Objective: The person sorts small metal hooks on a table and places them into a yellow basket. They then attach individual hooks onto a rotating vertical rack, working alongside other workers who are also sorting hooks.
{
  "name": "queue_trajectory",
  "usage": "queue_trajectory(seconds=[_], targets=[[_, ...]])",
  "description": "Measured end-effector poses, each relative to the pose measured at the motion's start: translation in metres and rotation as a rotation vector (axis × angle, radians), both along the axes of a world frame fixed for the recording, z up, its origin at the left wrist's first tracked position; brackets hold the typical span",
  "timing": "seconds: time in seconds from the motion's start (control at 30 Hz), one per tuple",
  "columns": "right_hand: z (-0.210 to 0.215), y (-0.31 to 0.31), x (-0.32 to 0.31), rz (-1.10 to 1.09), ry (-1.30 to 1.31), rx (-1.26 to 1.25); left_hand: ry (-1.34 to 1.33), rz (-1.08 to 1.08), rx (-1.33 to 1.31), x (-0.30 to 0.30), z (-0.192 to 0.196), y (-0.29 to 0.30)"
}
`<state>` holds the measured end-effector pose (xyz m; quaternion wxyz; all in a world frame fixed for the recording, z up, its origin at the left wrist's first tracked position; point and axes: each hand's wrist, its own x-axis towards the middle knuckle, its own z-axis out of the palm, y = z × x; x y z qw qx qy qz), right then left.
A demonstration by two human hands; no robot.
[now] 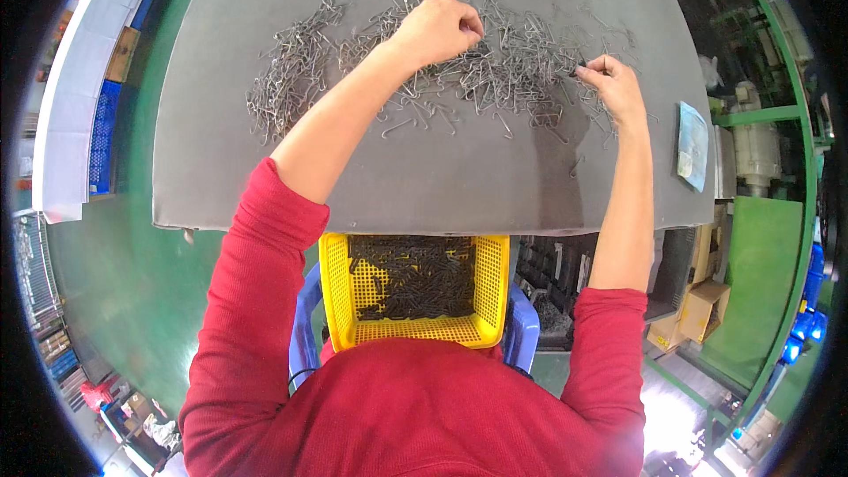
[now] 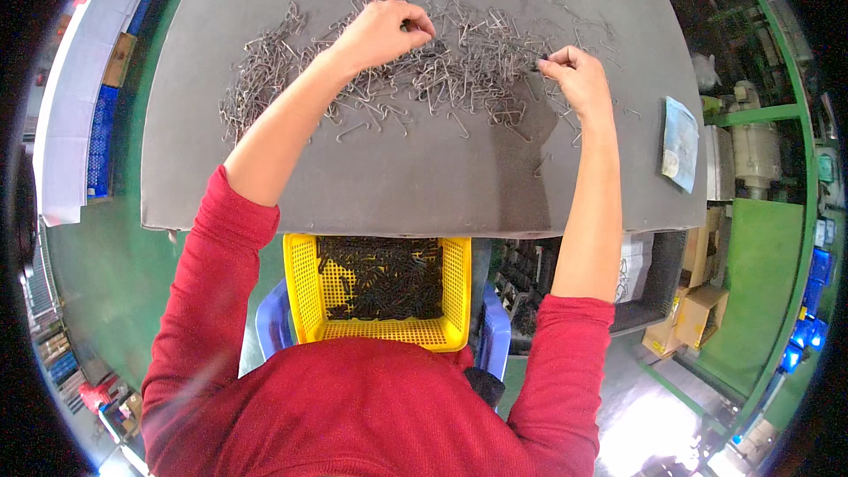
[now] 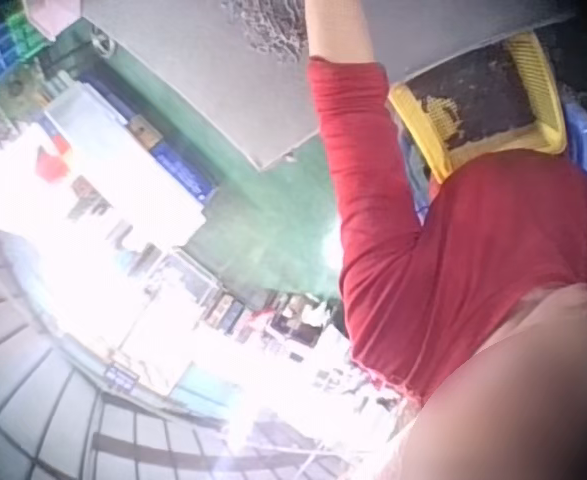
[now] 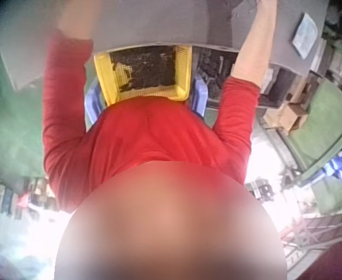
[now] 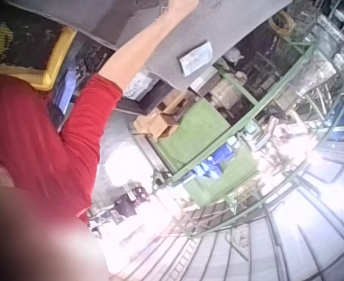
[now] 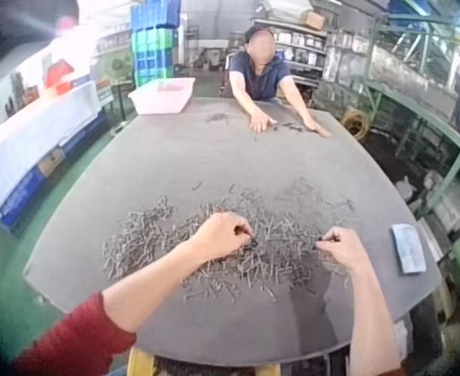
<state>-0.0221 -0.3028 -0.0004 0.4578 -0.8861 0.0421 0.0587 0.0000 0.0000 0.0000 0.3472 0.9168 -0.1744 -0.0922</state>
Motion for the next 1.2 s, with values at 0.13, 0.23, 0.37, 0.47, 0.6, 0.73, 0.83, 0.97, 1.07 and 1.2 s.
queue_trajectory(seconds=[0.13, 0.23, 0.37, 0.47, 0.6, 0.73, 0.83, 0.97, 1.07, 1.2], targets=[[0.015, 0.005, -0.018, -0.110, 0.163, 0.220, -0.264, -0.116, 0.175, 0.002, -0.015, -0.015], [0.006, -0.019, -0.024, -0.023, 0.172, 0.766, -0.291, -0.209, 0.232, 0.001, -0.012, -0.021], [0.031, 0.021, -0.045, -0.236, 0.047, 1.255, -0.272, -0.295, 0.379, 0.003, -0.003, -0.014], [0.017, 0.030, -0.037, -0.057, 0.121, 1.120, -0.247, -0.328, 0.488, 0.005, -0.002, -0.002], [0.016, 0.065, -0.021, 0.109, 0.210, 0.633, -0.144, -0.221, 0.246, 0.004, 0.018, 0.022], [0.000, 0.106, 0.001, 0.278, -0.151, 0.075, 0.053, -0.085, -0.022, 0.008, 0.026, 0.052], [0.008, 0.127, 0.010, 0.318, -0.102, -0.245, 0.191, -0.138, 0.127, 0.006, 0.040, 0.069], [-0.004, 0.141, 0.020, 0.474, -0.194, -0.518, 0.143, -0.148, 0.284, 0.000, 0.048, 0.077], [0.003, 0.148, 0.021, 0.489, -0.102, -0.586, -0.112, 0.056, 0.241, 0.003, 0.020, 0.066], [0.012, 0.132, 0.027, 0.488, 0.009, -0.381, -0.123, 0.139, 0.396, 0.000, -0.003, 0.029]])
